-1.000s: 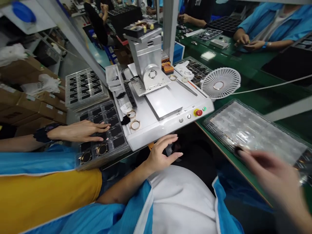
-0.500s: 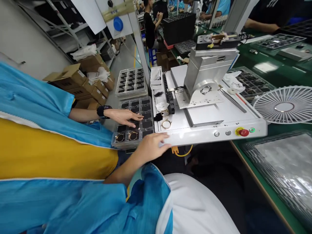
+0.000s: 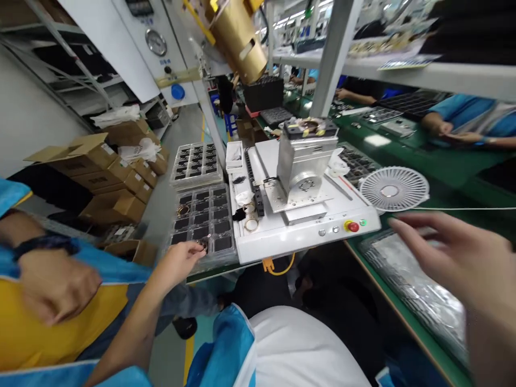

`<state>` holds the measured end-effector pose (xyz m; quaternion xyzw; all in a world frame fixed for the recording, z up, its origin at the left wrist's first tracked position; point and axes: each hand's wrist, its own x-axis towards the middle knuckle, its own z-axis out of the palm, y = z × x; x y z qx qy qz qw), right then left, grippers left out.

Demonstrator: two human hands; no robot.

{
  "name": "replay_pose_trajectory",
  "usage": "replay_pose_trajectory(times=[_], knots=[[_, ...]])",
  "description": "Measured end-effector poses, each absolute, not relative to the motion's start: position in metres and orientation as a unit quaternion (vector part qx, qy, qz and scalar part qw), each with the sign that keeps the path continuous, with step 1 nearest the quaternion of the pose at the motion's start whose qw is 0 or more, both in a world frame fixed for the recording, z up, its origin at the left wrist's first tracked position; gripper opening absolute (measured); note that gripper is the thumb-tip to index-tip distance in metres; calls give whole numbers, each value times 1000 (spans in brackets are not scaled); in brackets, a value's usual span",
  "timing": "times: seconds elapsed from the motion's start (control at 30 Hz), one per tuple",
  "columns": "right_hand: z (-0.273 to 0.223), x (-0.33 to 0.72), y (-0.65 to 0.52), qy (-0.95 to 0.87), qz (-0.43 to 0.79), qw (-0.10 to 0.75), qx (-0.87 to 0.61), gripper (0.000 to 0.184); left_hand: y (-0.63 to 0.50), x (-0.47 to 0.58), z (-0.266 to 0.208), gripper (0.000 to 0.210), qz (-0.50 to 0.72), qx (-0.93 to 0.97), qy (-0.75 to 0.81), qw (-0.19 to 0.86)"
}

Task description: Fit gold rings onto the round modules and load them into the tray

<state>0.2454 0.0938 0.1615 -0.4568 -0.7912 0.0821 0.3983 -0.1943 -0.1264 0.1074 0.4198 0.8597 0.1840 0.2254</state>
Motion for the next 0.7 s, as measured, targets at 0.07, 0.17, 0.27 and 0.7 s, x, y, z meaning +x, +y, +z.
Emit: replay_pose_trajectory(times=[0.07, 0.17, 0.27, 0.7], knots=[[190, 201, 125, -816, 79, 442, -365, 19, -126, -199, 114, 35, 224, 420, 845, 242], [242, 135, 178, -867, 37, 428, -253, 17, -118, -198, 129, 40, 304, 444, 815, 215], [283, 91, 223, -922, 53, 310, -226, 24, -99, -187, 153, 35, 361, 527, 762, 110], [296, 69, 259, -939, 186, 231, -175, 24, 98, -116, 286, 17, 354, 733, 574, -87]])
